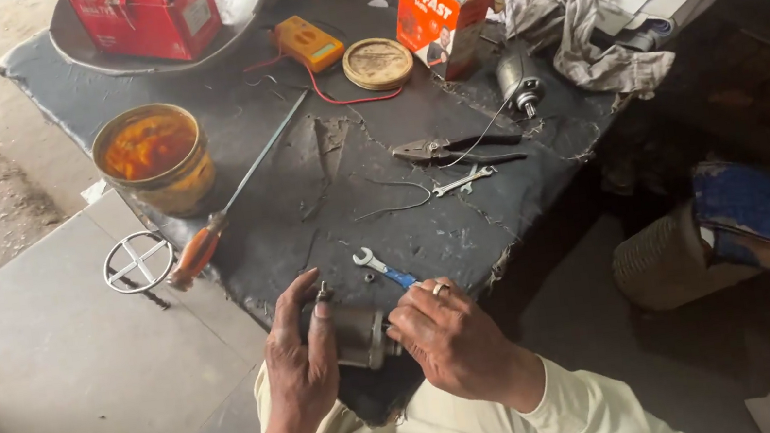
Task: The person sits at a cluttered workbench repairing a cylindrical starter motor. They hold the motor, turn it over, use a wrench and screwdriver on its end, manipulate its internal parts and wires, and work on the assembly throughout the clip.
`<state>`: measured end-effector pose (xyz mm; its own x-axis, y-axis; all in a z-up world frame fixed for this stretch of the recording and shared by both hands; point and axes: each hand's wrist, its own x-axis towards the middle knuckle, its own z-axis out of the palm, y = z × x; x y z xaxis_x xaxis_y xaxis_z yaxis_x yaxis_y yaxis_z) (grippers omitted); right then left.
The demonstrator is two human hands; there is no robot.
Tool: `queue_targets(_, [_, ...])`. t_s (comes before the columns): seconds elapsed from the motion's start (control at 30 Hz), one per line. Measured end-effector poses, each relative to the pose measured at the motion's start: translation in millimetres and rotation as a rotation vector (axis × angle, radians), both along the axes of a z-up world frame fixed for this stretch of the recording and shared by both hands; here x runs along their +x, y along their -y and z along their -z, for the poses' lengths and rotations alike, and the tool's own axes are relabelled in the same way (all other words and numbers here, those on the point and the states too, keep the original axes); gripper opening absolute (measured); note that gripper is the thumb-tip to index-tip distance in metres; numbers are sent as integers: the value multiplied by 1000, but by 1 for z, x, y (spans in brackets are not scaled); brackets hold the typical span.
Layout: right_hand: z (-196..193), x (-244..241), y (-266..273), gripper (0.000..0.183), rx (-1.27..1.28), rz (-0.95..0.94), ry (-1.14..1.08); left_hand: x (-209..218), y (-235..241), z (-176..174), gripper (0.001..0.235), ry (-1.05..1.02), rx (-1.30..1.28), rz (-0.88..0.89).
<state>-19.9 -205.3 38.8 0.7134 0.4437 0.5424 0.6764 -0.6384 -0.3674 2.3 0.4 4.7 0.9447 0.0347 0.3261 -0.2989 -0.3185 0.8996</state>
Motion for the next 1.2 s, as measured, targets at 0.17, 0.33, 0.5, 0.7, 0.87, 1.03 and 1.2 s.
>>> queue_targets(0.17, [3,4,2,15,69,-35,-4,-8,-2,-5,42,72,89,-34])
queue_targets(0.33, [10,5,1,17,421,-27,-443,-14,-6,-6,42,151,160,-4])
queue_targets(0.5, [3,3,0,10,164,1,-22,-21,-3,-37,85,192,282,82])
queue_targets(0.7, [11,5,-1,12,314,-28,-215,-24,3,-38,104,102,393,36])
queue_targets(0.87, [9,2,0,10,318,1,-193,-21,6,-27,104,71,396,2])
queue_targets(1.03, [21,3,-4,9,365,72,-223,-15,11,-17,99,86,324,-46])
queue_targets(1.2, [22,16,-12,16,540,-19,-224,3,9,-11,98,256,228,-59])
